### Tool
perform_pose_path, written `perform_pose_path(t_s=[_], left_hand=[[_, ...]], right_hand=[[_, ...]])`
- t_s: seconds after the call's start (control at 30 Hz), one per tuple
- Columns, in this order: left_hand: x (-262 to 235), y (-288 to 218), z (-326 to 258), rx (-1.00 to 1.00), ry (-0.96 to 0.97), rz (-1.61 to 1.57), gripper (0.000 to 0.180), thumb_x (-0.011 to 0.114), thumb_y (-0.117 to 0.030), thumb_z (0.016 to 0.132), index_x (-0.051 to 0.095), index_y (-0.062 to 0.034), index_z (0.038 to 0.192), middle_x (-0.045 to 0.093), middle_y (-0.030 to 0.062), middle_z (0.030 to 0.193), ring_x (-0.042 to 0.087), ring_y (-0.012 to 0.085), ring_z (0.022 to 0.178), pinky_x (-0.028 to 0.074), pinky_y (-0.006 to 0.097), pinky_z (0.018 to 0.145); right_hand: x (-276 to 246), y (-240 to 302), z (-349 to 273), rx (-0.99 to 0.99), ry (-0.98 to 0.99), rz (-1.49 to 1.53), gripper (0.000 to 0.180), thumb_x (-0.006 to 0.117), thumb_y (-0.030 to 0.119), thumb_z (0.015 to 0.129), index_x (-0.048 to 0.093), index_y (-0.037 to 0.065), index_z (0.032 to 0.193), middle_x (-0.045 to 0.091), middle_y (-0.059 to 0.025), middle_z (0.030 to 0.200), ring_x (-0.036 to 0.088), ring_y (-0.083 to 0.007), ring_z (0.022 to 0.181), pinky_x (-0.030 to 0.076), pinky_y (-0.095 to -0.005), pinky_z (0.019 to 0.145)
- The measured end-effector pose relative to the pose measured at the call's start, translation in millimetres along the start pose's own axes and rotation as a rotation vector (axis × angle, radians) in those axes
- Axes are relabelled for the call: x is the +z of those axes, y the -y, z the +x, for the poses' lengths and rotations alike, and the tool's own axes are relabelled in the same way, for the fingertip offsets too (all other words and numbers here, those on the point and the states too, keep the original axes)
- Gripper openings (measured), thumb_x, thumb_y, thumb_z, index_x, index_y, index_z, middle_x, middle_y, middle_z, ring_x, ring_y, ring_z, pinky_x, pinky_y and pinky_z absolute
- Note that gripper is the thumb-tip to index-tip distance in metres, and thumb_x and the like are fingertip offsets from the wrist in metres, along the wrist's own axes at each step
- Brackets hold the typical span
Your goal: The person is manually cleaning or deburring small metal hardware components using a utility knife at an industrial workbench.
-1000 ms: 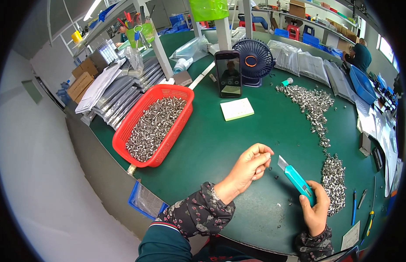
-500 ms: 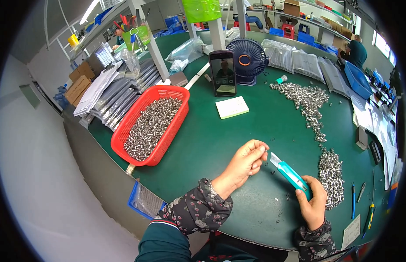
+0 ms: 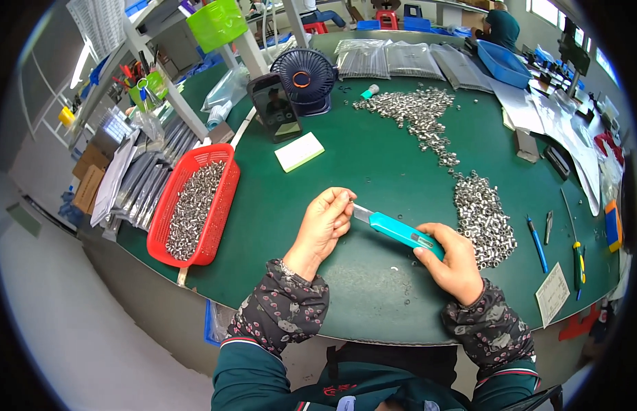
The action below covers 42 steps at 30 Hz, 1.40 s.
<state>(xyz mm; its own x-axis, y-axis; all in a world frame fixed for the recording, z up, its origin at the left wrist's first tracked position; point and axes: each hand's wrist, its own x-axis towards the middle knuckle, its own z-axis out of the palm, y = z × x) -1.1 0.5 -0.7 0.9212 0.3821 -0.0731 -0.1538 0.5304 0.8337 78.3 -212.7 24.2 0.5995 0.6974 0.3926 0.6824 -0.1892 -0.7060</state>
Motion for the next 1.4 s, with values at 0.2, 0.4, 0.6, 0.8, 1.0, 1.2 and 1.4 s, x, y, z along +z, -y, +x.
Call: perform_pose_path(t_s=[0.2, 0.4, 0.6, 0.8, 1.0, 1.2, 1.4], left_hand=[[4.3, 1.0, -3.0, -0.01, 0.014, 0.063, 0.014, 0.046, -0.015, 0.085, 0.051, -0.0026, 0.084, 0.045, -0.0006, 0.062, 0.029, 0.0009, 0.041, 0.023, 0.013, 0.035], [2.5, -0.7, -2.7, -0.025, 0.006, 0.199, 0.019, 0.046, -0.021, 0.086, 0.05, -0.0033, 0.078, 0.043, -0.0012, 0.058, 0.028, 0.0005, 0.039, 0.022, 0.014, 0.034], [0.4, -0.4, -0.5, -0.085, -0.022, 0.17, 0.027, 0.041, -0.027, 0.087, 0.049, -0.0037, 0.075, 0.043, 0.0, 0.057, 0.027, 0.0017, 0.039, 0.021, 0.014, 0.033], [1.4, -3.8, -2.1, -0.049, -0.028, 0.142, 0.022, 0.043, -0.022, 0.087, 0.05, -0.0022, 0.082, 0.046, 0.0019, 0.063, 0.03, 0.0014, 0.042, 0.023, 0.013, 0.034], [0.5, -3.1, 0.3, 0.016, -0.01, 0.124, 0.018, 0.042, -0.018, 0.087, 0.05, -0.0017, 0.09, 0.049, 0.0041, 0.073, 0.032, 0.0016, 0.045, 0.025, 0.013, 0.035], [0.4, -2.0, 0.8, 0.02, -0.023, 0.104, 0.016, 0.045, -0.015, 0.086, 0.05, -0.002, 0.092, 0.048, 0.0027, 0.073, 0.032, 0.0015, 0.045, 0.025, 0.013, 0.035], [-1.0, -0.5, 0.6, 0.014, 0.019, 0.09, 0.013, 0.047, -0.014, 0.085, 0.052, -0.0029, 0.089, 0.048, 0.002, 0.07, 0.032, 0.0011, 0.044, 0.025, 0.013, 0.035]], right_hand=[[-1.5, -1.3, -1.9, 0.057, 0.045, 0.046, 0.022, 0.059, 0.015, 0.071, 0.055, 0.004, 0.09, 0.056, -0.0105, 0.074, 0.055, -0.0255, 0.063, 0.043, -0.0315, 0.055], [-1.7, 0.8, 1.2, -0.175, -0.097, -0.27, 0.024, 0.061, 0.012, 0.068, 0.053, 0.005, 0.089, 0.05, -0.0087, 0.068, 0.051, -0.0259, 0.061, 0.041, -0.0338, 0.053], [-3.1, -7.9, 3.7, -0.131, -0.242, -0.243, 0.028, 0.061, 0.01, 0.066, 0.052, 0.005, 0.091, 0.047, -0.0096, 0.068, 0.05, -0.0261, 0.062, 0.04, -0.0349, 0.053], [-2.4, -7.9, 5.1, -0.107, -0.215, -0.307, 0.03, 0.061, 0.01, 0.065, 0.052, 0.006, 0.094, 0.048, -0.0095, 0.07, 0.05, -0.0265, 0.062, 0.039, -0.0349, 0.053], [-0.3, -8.9, 2.8, -0.058, -0.153, -0.148, 0.026, 0.061, 0.01, 0.066, 0.054, 0.005, 0.09, 0.05, -0.0104, 0.068, 0.051, -0.0274, 0.058, 0.039, -0.0343, 0.051], [0.6, -11.3, 0.9, -0.014, -0.07, 0.015, 0.027, 0.062, 0.014, 0.067, 0.055, 0.004, 0.091, 0.056, -0.0115, 0.076, 0.054, -0.0254, 0.059, 0.042, -0.0312, 0.053], [-0.1, -10.2, -0.1, 0.13, 0.087, 0.183, 0.027, 0.061, 0.016, 0.07, 0.055, 0.003, 0.094, 0.058, -0.0123, 0.076, 0.057, -0.0207, 0.063, 0.044, -0.0289, 0.057]])
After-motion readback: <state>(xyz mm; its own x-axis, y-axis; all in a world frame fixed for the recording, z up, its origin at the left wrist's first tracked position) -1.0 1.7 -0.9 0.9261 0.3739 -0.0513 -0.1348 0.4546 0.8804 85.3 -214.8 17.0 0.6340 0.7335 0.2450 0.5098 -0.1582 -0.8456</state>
